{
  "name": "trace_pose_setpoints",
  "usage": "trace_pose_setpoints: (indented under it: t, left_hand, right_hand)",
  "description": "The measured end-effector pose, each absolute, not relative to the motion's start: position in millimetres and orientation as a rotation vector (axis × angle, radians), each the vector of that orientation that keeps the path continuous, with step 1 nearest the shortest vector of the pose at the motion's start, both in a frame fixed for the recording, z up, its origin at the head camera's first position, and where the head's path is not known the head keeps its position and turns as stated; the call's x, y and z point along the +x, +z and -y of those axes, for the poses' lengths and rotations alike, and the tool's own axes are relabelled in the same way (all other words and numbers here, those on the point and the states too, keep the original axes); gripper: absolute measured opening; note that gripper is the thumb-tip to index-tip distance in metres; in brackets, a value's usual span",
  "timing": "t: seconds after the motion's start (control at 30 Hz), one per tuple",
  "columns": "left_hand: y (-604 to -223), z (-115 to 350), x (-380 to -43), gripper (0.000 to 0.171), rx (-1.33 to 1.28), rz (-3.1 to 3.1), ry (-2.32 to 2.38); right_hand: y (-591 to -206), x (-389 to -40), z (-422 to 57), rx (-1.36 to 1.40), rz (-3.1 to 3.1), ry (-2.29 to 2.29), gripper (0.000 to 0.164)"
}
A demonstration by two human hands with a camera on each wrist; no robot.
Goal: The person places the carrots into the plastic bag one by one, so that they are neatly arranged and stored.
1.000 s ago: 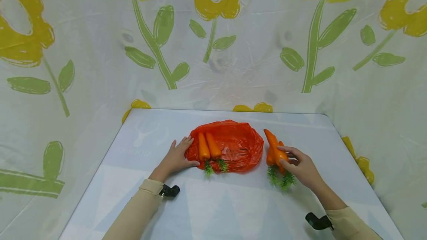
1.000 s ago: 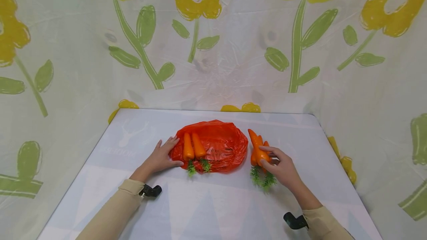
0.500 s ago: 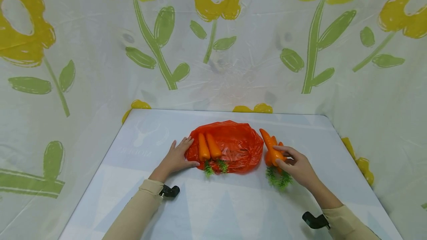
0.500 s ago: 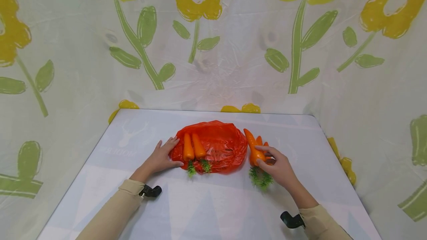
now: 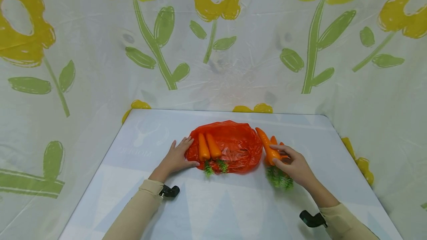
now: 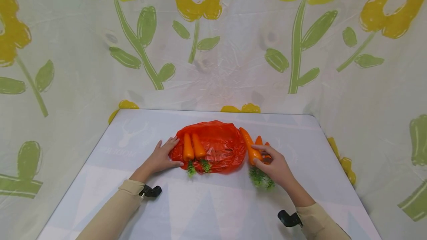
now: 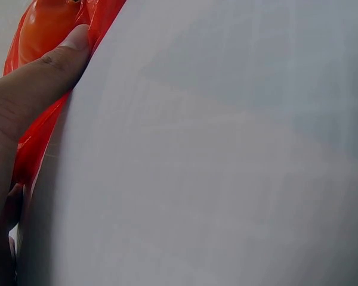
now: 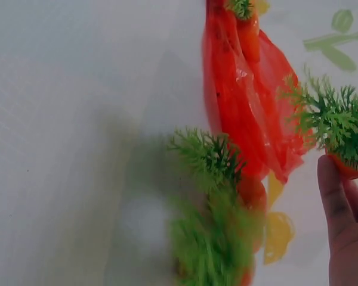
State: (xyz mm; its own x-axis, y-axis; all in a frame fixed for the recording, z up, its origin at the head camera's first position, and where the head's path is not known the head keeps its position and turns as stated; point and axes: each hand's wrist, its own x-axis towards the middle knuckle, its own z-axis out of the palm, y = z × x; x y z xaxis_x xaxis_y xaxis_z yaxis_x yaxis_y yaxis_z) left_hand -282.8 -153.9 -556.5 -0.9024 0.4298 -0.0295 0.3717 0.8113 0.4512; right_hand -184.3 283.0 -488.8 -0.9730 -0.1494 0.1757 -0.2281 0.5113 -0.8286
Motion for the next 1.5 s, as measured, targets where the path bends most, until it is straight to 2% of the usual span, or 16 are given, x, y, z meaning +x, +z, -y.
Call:
trace_pose_setpoints:
  t: [0.53,1.5]
  left_hand:
    - [-558,154,-284,0.107,0.636,-2.861,0.684]
    - [-560,154,-285,0.108,0.642,-2.866,0.684]
  right_hand:
    - [-496,-191,-269,0.414,2.588,1.568,0.038]
    - [-513,-208,-227,0.305,2.732,1.634,0.042]
